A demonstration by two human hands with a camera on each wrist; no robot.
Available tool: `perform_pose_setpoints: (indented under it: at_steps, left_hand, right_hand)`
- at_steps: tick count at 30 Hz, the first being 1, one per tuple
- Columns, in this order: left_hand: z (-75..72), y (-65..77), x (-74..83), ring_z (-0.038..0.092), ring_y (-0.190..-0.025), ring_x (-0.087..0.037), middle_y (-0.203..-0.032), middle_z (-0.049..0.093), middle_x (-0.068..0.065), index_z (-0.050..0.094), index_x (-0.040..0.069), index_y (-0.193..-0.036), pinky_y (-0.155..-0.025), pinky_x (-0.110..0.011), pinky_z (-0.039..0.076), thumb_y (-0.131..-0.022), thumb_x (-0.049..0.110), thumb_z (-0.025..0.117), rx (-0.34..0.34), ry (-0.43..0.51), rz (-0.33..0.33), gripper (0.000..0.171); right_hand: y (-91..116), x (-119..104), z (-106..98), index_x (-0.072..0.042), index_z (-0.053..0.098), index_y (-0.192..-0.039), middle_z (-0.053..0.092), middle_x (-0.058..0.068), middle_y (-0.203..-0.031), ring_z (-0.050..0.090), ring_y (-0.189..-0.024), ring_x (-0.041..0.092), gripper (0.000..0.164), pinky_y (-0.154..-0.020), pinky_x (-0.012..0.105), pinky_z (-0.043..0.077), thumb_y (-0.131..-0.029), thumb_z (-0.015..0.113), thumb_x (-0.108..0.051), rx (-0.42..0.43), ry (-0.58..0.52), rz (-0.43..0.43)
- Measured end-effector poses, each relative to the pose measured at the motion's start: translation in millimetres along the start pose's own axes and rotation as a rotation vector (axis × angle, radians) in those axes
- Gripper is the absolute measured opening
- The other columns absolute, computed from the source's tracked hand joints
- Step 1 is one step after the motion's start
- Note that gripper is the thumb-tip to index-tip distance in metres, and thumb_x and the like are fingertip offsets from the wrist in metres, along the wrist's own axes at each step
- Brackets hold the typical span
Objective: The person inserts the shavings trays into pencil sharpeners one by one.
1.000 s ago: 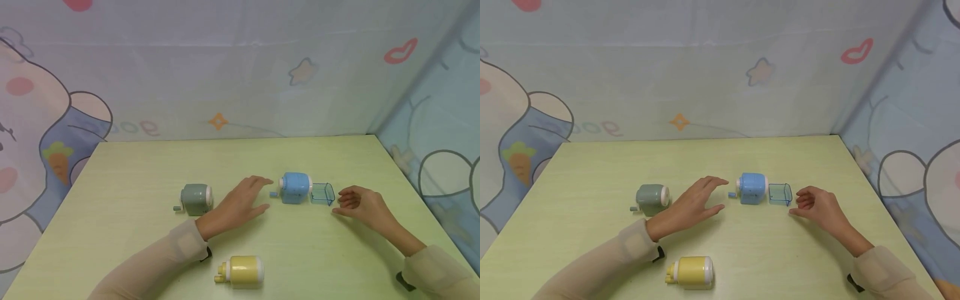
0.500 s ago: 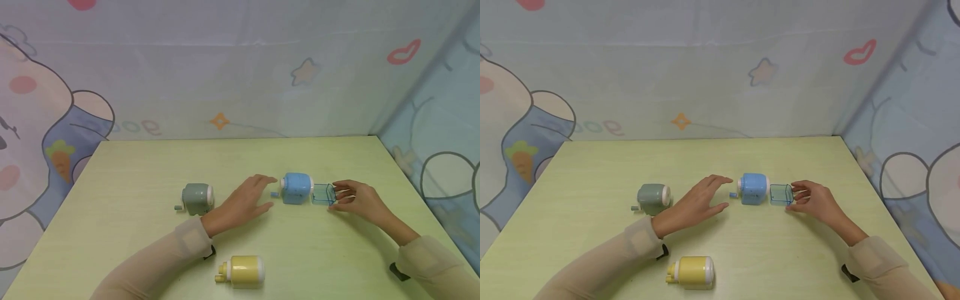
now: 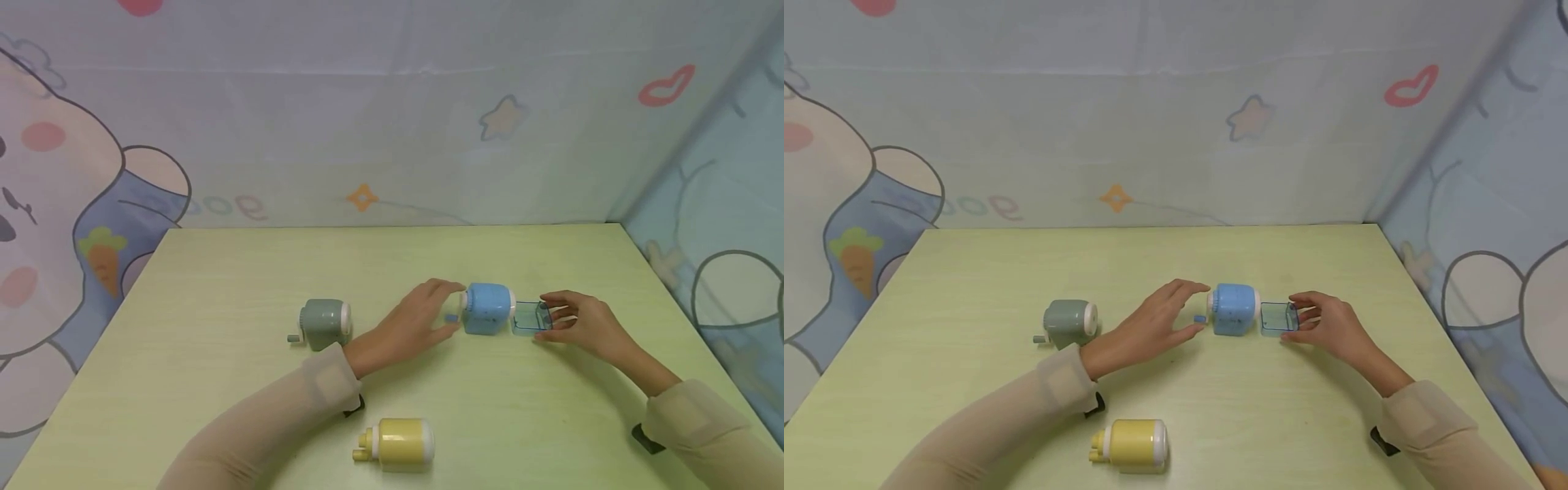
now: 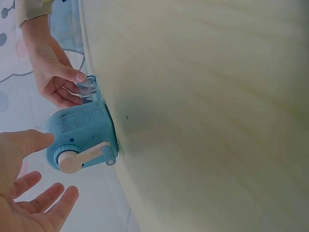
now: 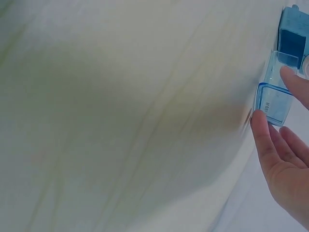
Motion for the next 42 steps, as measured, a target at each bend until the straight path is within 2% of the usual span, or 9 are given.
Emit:
perform_pose_setpoints:
  at_steps: [9, 15, 23, 29, 42]
  left_hand:
    - [6.7, -10.5, -1.1, 0.039, -0.111, -0.011, -0.122, 0.044, -0.004, 0.035, 0.010, -0.134, -0.092, -0.019, 0.033, -0.086, 0.027, 0.064, -0.020, -0.014, 0.017, 0.058]
    - [8.1, -16.4, 0.0, 0.039, -0.110, -0.011, -0.121, 0.044, -0.005, 0.037, 0.011, -0.132, -0.092, -0.019, 0.034, -0.086, 0.026, 0.064, -0.030, 0.008, 0.008, 0.056]
    - [13.4, -24.3, -1.0, 0.040, -0.109, -0.011, -0.122, 0.044, -0.004, 0.037, 0.012, -0.132, -0.091, -0.019, 0.033, -0.086, 0.026, 0.064, -0.024, 0.006, 0.040, 0.056]
    - [15.9, -27.7, -1.3, 0.039, -0.110, -0.011, -0.124, 0.042, -0.004, 0.037, 0.013, -0.132, -0.091, -0.019, 0.033, -0.086, 0.028, 0.064, -0.052, 0.017, 0.039, 0.056]
    - [20.7, -31.4, -2.7, 0.038, -0.111, -0.009, -0.125, 0.041, -0.003, 0.039, 0.014, -0.132, -0.091, -0.017, 0.033, -0.085, 0.026, 0.065, -0.061, 0.054, 0.053, 0.055]
  right_hand:
    - [-1, 0, 0, 0.002, 0.050, -0.121, 0.056, 0.020, -0.108, 0.059, -0.088, 0.027, 0.067, -0.068, 0.023, 0.051, -0.066, 0.082, -0.021, -0.018, -0.006, 0.009]
    - [-2, 2, 0, 0.002, 0.051, -0.120, 0.056, 0.020, -0.109, 0.059, -0.087, 0.026, 0.066, -0.068, 0.024, 0.051, -0.066, 0.082, -0.020, -0.031, -0.013, 0.017]
    - [-3, 4, 0, 0.002, 0.050, -0.121, 0.056, 0.019, -0.110, 0.059, -0.085, 0.024, 0.067, -0.068, 0.024, 0.051, -0.065, 0.082, -0.018, -0.039, -0.017, 0.020]
    - [-3, 2, -1, 0.001, 0.049, -0.122, 0.056, 0.019, -0.110, 0.059, -0.084, 0.024, 0.069, -0.068, 0.025, 0.051, -0.064, 0.082, -0.015, -0.036, -0.010, -0.004]
    - [-4, 1, -1, 0.001, 0.050, -0.122, 0.055, 0.019, -0.110, 0.058, -0.085, 0.026, 0.068, -0.069, 0.026, 0.052, -0.064, 0.082, -0.014, -0.057, -0.007, -0.021]
Point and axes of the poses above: each hand's wrist, its own y-axis away from the middle knuckle, its own z-axis out of the palm, x = y × z, the point moved 3 cm from there along -y, towards the middle knuckle
